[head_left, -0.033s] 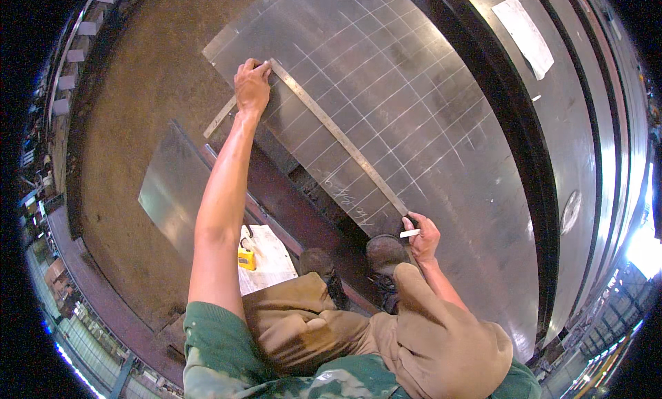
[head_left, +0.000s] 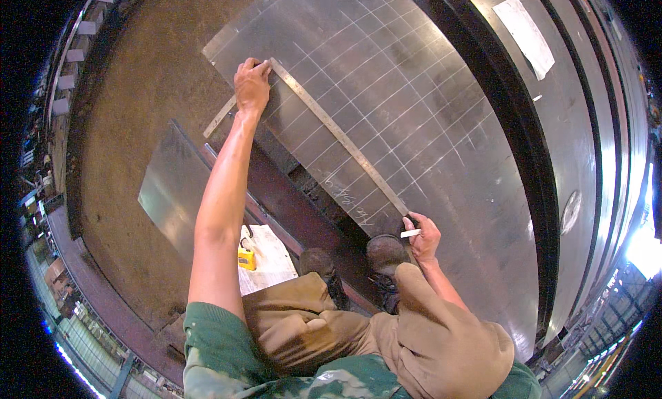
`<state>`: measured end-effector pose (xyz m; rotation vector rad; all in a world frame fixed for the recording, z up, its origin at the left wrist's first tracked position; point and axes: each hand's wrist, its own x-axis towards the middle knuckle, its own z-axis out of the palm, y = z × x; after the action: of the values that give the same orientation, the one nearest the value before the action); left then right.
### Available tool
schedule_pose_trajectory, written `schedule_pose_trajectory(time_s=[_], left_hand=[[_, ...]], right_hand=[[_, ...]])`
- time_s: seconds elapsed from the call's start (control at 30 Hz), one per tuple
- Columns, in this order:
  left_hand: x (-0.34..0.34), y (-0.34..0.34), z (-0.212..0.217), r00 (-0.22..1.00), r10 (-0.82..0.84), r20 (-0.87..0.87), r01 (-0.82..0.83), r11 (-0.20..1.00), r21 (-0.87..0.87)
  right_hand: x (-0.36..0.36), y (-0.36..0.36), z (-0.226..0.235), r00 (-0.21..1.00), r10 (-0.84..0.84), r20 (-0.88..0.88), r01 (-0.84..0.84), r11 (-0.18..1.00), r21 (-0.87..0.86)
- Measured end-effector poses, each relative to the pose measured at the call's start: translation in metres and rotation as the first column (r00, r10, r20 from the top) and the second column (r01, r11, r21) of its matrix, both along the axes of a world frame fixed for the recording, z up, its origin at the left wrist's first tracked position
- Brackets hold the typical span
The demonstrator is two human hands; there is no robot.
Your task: The person uses a metal square and a white marker to draw a grid of straight lines on a large metal sheet. They repeatedly reposition the square to create intersecting lines across the surface.
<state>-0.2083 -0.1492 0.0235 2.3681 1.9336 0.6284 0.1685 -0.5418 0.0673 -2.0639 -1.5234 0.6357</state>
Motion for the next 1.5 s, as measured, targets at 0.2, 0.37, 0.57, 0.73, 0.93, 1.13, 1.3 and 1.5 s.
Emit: schedule_pose_trajectory(time_s=[0.2,0.37,0.57,0.73,0.93,1.13,1.3,1.5], left_hand=[[-0.005,0.002,-0.007,0.998,-0.037,0.047,0.033,0.996,0.088],[-0.004,0.0,-0.012,0.996,-0.089,0.026,0.084,0.987,0.137],[-0.007,0.002,-0.016,0.993,-0.115,0.001,0.113,0.977,0.183],[-0.008,0.0,-0.016,0.995,-0.096,0.0,0.094,0.98,0.177],[-0.008,-0.001,-0.012,0.992,-0.128,-0.007,0.127,0.972,0.196],[-0.009,0.004,-0.017,0.991,-0.122,-0.055,0.13,0.973,0.189],[-0.013,0.004,-0.018,0.989,-0.122,-0.089,0.134,0.979,0.154],[-0.011,0.002,-0.019,0.99,-0.118,-0.078,0.129,0.981,0.144]], right_hand=[[-0.004,0.003,0.003,1.0,0.004,0.003,-0.004,1.0,-0.031],[-0.001,-0.001,0.001,0.999,-0.032,0.003,0.032,0.994,-0.1],[-0.001,-0.001,-0.004,1.0,-0.012,0.016,0.012,1.0,-0.007],[-0.004,0.002,-0.001,1.0,-0.022,-0.005,0.021,0.999,-0.049],[-0.004,0.001,0.001,1.0,-0.017,0.016,0.019,0.996,-0.09],[-0.004,0.0,-0.001,1.0,-0.013,0.027,0.015,0.998,-0.06],[-0.002,-0.001,-0.002,0.999,0.001,0.034,0.002,0.996,-0.088],[-0.001,0.001,0.001,1.0,0.002,0.025,0.0,0.998,-0.061]])
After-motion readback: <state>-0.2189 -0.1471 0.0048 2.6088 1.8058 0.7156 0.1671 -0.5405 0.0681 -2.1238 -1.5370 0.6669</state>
